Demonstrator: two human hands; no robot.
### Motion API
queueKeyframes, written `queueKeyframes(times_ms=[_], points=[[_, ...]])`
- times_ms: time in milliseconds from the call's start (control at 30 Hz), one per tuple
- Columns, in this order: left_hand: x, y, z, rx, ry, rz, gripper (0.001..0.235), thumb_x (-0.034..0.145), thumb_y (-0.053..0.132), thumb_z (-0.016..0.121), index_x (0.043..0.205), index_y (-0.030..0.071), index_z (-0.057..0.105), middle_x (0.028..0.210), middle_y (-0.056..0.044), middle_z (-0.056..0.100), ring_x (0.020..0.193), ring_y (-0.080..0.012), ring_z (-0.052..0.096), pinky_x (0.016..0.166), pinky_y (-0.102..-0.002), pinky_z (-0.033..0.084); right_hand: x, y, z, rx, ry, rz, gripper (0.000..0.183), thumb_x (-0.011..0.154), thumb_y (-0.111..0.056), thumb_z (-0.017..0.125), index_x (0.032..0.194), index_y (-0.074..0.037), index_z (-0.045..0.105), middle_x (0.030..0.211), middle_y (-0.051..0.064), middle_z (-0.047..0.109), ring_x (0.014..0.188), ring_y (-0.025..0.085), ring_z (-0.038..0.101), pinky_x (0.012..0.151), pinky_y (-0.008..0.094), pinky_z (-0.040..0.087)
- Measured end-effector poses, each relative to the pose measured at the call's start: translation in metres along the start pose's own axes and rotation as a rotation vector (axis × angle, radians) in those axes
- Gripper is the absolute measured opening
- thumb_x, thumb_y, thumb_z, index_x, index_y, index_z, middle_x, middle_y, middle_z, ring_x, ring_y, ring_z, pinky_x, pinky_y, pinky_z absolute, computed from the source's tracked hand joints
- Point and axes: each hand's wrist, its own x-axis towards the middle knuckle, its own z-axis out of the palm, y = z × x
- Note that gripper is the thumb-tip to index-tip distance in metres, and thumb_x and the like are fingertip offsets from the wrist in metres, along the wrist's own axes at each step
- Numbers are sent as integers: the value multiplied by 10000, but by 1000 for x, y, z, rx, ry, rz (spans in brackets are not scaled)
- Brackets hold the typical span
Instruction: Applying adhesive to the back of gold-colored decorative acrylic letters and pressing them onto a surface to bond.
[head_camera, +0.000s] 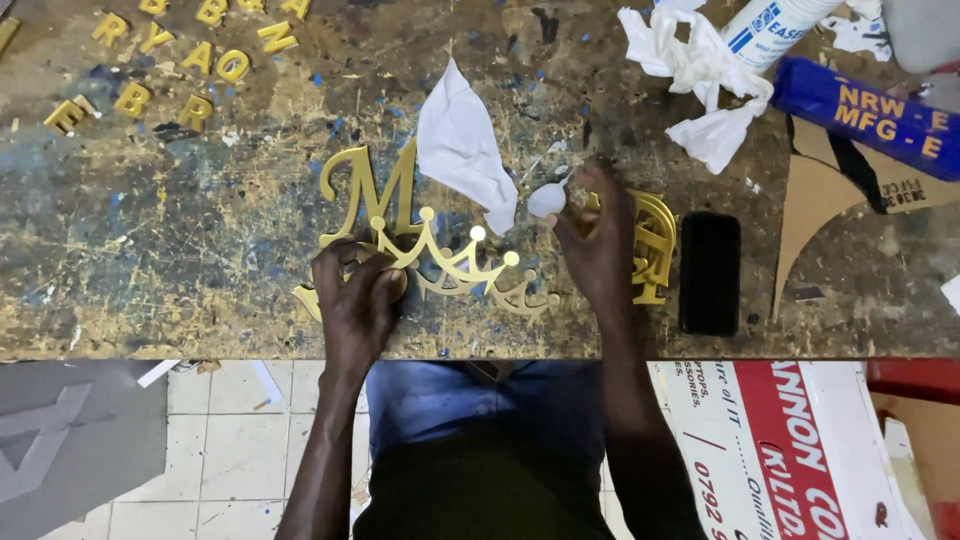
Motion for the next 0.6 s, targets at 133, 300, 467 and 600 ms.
queueKeyframes(times_ms=[133,300,467,600], points=[[-3,-5,4,-39,45,-32,132,1132,187,772,1205,90,824,1199,-126,589,1272,-437,602,1122,-560,489,2,31,25,-47,-6,-24,538,1068,-72,843,1563,-57,633,1310,232,653,1278,508,673,1038,634,606],[-5,-15,10,-153,159,-134,96,1116,155,807,1169,79,830,1215,-84,552,1311,-379,584,1125,-499,488,-26,42,31,407,4,-52,418,1169,-164,733,1511,25,584,1310,205,710,1283,303,718,1097,562,601],[-11,-25,16,-83,206,-125,84,1134,152,791,1167,75,795,1196,-100,520,1292,-401,562,1151,-532,452,-74,43,28,562,-39,101,503,1166,-199,693,1608,4,569,1406,212,697,1214,292,744,911,454,712],[-12,-27,19,-29,270,-141,86,1146,162,781,1152,76,776,1190,-85,507,1334,-410,554,1187,-556,415,-104,66,34,695,51,265,558,993,-180,879,1445,34,633,1189,187,734,988,264,811,775,363,754]])
